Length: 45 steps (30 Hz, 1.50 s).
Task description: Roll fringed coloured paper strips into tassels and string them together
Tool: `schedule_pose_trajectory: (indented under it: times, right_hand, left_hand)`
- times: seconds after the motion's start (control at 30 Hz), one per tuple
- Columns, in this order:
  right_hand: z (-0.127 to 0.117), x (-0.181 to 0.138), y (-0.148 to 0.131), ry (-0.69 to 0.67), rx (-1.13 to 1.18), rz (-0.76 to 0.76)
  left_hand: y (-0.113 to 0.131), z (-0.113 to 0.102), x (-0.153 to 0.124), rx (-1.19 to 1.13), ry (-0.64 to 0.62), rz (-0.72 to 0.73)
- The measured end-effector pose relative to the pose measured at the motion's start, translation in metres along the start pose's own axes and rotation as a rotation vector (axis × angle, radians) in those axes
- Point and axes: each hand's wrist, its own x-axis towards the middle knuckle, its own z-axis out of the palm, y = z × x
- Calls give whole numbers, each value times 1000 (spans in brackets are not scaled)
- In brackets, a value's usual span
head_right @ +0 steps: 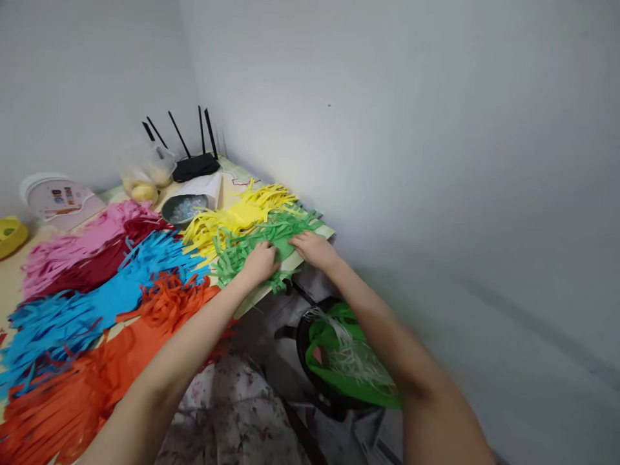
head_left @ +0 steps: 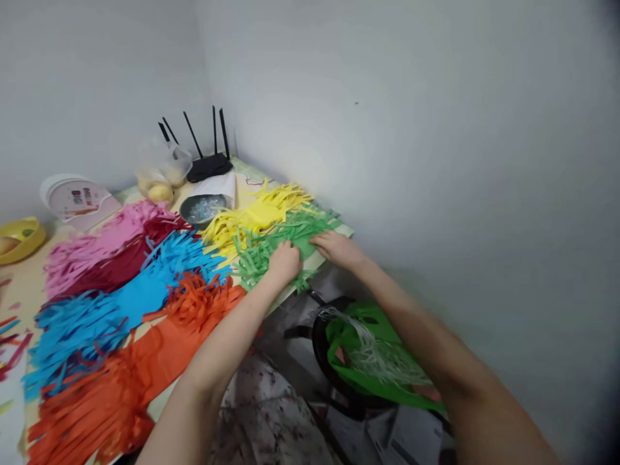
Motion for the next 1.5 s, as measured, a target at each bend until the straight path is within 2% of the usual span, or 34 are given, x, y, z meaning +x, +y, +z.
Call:
schedule_pose_trajectory:
  times: [0.2, 0.37, 0.67, 1.13, 1.5]
  right_hand:
    - [-8, 6, 5, -83, -85, -156]
    - [-4, 4, 5, -72, -114, -223]
    - [-4, 5, 9, -34, -159, -197]
    - [-23, 33, -2, -196, -205, -143]
    - [-32, 45, 11, -287, -151, -139]
  left_hand:
    - [2, -5, 3, 41, -4, 27]
    - [1, -10, 3, 55, -48, 95]
    - [-9, -16, 9, 24, -81, 13]
    - [-5, -21, 14, -22, -70, -30]
    - [-6, -23, 15, -39, -69, -76]
